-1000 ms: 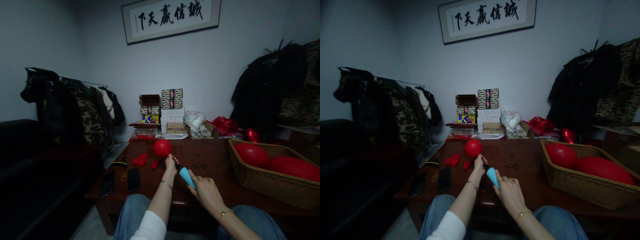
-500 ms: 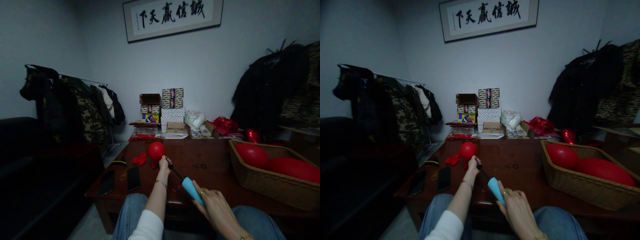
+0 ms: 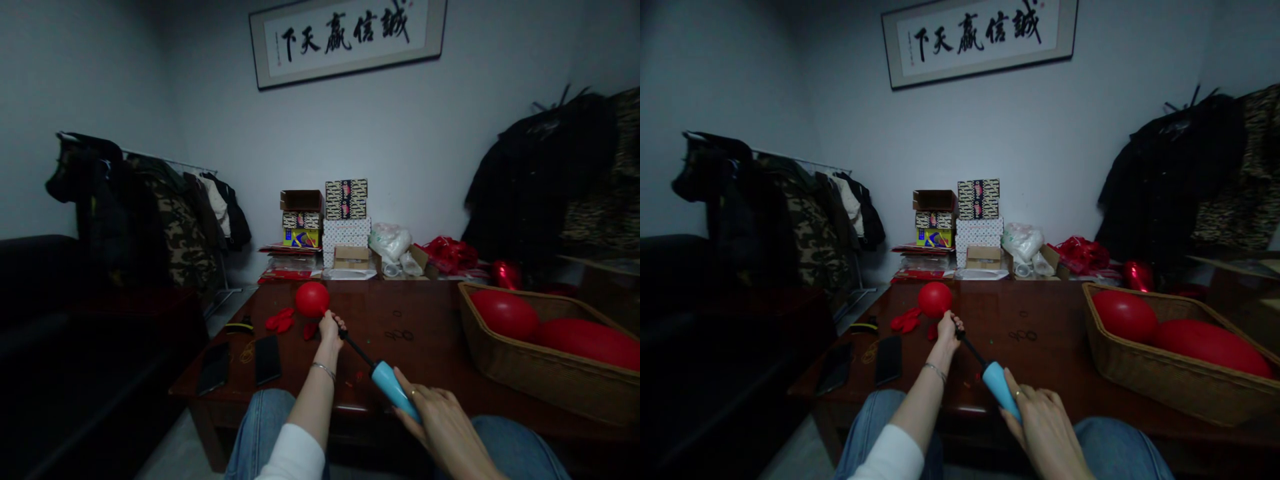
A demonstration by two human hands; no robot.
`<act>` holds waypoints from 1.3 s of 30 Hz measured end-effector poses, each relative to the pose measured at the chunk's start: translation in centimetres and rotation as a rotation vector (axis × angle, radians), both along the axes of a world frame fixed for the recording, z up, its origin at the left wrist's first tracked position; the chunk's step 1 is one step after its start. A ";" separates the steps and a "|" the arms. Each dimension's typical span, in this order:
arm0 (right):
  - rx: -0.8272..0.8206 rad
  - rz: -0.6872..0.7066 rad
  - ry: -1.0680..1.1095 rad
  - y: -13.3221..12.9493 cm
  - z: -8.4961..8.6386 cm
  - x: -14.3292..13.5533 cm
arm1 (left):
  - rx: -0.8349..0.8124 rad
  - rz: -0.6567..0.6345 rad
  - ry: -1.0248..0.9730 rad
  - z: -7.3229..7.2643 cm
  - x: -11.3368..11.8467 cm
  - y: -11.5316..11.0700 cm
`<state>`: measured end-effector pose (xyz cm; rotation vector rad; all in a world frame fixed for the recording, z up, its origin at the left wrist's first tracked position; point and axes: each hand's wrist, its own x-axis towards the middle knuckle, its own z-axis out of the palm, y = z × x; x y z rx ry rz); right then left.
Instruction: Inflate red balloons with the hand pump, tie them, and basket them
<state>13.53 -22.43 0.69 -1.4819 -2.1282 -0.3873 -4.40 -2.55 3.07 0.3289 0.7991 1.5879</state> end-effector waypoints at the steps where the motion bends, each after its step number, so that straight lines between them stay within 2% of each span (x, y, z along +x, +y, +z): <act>1: -0.008 -0.008 -0.001 0.3 0.2 -0.3 | 0.006 -0.010 -0.004 0.1 0.3 -0.1; 9: -0.134 -0.103 -0.017 2.9 2.8 -3.3 | 0.033 -0.124 -0.056 0.5 2.6 -1.4; 13: -0.107 -0.109 -0.034 3.2 2.2 -3.9 | 0.020 -0.123 -0.049 -0.1 2.3 -1.3; 17: -0.068 -0.089 -0.040 2.5 1.5 -3.6 | -0.020 -0.097 -0.058 -0.6 1.6 -0.9; 28: 0.019 0.039 -0.007 -0.9 0.1 0.5 | -0.003 -0.033 -0.058 0.1 -1.0 0.5; 33: -0.009 0.016 0.021 -1.1 0.0 0.8 | -0.005 -0.035 -0.057 0.4 -0.4 0.3; 39: -0.032 -0.017 0.015 0.3 0.2 0.0 | 0.028 -0.070 -0.042 0.5 1.0 -0.1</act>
